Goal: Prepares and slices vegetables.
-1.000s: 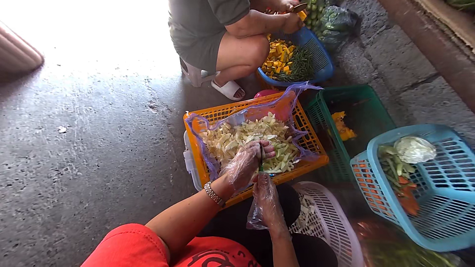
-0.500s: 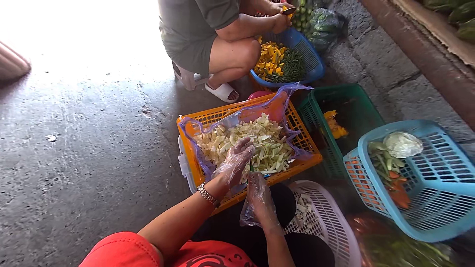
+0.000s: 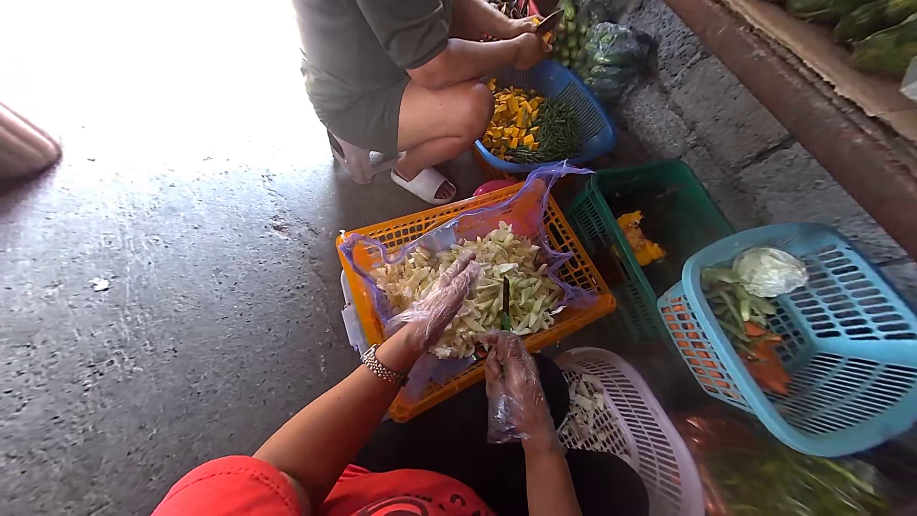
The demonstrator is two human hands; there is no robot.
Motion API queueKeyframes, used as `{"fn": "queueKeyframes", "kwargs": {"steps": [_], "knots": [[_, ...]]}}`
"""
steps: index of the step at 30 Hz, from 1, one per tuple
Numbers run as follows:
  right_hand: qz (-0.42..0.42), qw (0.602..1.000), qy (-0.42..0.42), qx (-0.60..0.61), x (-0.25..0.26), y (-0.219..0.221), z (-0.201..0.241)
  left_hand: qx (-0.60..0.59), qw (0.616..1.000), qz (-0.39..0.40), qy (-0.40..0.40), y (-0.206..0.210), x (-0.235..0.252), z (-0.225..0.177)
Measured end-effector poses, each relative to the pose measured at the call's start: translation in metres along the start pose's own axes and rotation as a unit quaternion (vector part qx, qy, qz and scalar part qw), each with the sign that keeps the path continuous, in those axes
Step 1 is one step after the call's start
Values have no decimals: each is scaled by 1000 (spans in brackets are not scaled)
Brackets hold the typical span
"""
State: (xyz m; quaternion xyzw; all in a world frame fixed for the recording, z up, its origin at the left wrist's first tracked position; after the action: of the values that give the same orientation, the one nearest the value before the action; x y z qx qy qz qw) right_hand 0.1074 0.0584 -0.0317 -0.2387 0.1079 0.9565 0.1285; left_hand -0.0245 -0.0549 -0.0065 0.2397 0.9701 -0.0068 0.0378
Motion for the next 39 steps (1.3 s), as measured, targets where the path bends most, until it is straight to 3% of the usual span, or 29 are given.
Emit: {"fn": "queueKeyframes", "kwargs": {"steps": [4, 9, 13, 16, 18, 21, 23, 25, 29, 34, 36, 39], "knots": [[25, 998, -10, 62, -2, -6, -4, -20, 998, -47, 28, -6, 6, 1], [27, 996, -9, 79, -9, -8, -1, -38, 985, -102, 132, -12, 5, -5], [47, 983, -21, 177, -11, -14, -3, 19, 987, -76, 138, -1, 5, -6], [19, 983, -45, 178, -26, -31, 0, 86, 985, -6, 149, 15, 21, -8], [-61, 981, -80, 168, -44, -57, 0, 95, 980, 45, 169, 43, 34, -25], [-272, 946, -111, 134, -61, -114, -16, 92, 956, 150, 233, 109, 56, -61], [-376, 919, -83, 89, -68, -150, -31, 110, 937, 216, 251, 164, 75, -83], [-427, 900, -41, 71, -71, -171, -43, 136, 922, 272, 238, 224, 95, -100], [-459, 886, -16, 64, -72, -179, -49, 281, 857, 356, 246, 333, 141, -108], [-440, 894, 17, 84, -61, -190, -50, 564, 674, 361, 313, 416, 177, -86], [-423, 901, 44, 84, -54, -196, -54, 606, 654, 358, 278, 425, 183, -79], [-420, 903, 47, 70, -54, -193, -53, 627, 671, 344, 194, 435, 195, -65]]}}
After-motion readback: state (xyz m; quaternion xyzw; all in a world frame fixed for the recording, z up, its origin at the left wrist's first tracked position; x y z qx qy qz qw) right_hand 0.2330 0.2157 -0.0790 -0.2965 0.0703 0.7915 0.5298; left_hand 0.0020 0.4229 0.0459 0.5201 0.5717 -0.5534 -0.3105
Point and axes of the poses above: each hand's wrist, its own x-axis towards the middle knuckle, its own y-axis out of the palm, z = x × y, the point moved 3 cm from there along x, towards the middle knuckle, and after that the axes turned 13 degrees about y, right-handed, at the moved point
